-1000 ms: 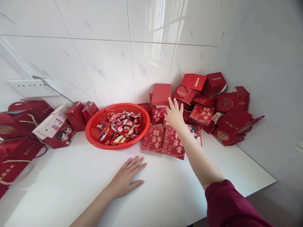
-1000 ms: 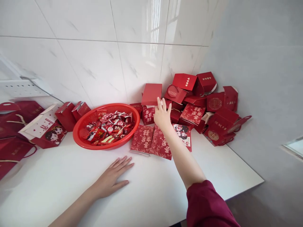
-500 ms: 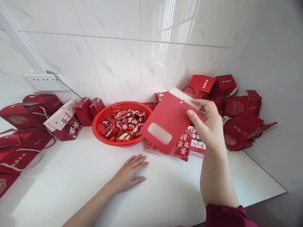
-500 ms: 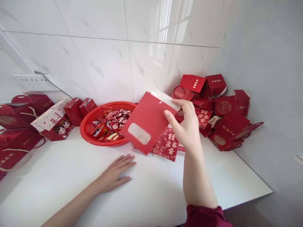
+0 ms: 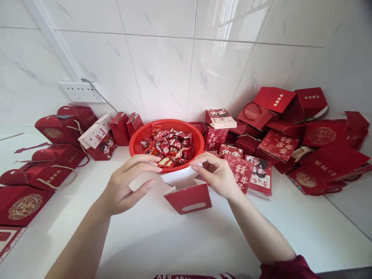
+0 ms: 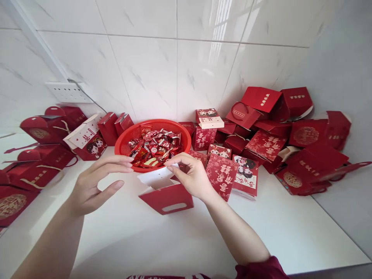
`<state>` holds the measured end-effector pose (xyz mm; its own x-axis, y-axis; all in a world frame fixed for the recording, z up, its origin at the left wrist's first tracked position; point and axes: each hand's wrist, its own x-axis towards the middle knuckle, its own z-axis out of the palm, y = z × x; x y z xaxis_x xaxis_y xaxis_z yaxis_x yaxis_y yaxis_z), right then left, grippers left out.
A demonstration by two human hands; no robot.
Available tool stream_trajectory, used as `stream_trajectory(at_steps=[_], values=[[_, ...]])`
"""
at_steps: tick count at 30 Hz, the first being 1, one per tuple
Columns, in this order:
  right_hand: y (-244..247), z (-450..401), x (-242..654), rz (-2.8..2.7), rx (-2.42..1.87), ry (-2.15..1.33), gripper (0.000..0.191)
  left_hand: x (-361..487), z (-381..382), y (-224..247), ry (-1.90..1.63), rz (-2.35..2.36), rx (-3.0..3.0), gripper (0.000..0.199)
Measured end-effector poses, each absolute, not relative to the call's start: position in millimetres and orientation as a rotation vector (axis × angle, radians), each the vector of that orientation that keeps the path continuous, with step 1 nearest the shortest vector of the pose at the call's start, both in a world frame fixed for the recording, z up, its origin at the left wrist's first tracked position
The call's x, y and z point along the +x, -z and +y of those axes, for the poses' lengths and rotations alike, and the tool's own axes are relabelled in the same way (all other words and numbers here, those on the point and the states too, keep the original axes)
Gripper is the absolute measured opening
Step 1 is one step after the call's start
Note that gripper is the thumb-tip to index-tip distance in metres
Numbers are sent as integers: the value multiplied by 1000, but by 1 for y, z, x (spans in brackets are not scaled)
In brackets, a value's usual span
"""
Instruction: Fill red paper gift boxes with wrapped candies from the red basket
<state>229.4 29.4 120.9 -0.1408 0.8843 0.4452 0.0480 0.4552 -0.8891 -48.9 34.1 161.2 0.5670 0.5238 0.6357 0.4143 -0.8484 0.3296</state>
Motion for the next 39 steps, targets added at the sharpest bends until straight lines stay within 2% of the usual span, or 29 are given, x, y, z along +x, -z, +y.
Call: stream_trajectory(at_steps=[3, 7, 10, 15, 22, 26, 31, 36, 39], values=[[-119, 31, 223, -1613, -895, -888, 8, -56, 57, -171, -893, 1243, 2582, 21], [-128, 33, 222, -1779, -964, -774, 11, -64, 114, -145, -560, 1845, 2386, 27], [-142, 32, 224, -1761, -938, -685, 12, -64, 149, -121, -425, 2000, 2314, 28], [-152, 33, 230, -1707, -937, -630, 12, -62, 166, -103, -322, 2099, 2253, 18], [-145, 40, 244, -1726, -1096, -635, 17, -64, 161, -110, -454, 2027, 2240, 18], [-143, 42, 249, -1685, -1115, -658, 18, -60, 148, -123, -703, 1950, 2192, 31], [-133, 46, 237, -1579, -1020, -917, 30, -41, 117, -143, -1236, 1327, 1773, 41], [-128, 42, 218, -1566, -831, -1189, 55, -12, 79, -157, -1177, 985, 1655, 43], [-129, 36, 213, -1585, -777, -1248, 50, -2, 64, -157, -1139, 935, 1729, 39]])
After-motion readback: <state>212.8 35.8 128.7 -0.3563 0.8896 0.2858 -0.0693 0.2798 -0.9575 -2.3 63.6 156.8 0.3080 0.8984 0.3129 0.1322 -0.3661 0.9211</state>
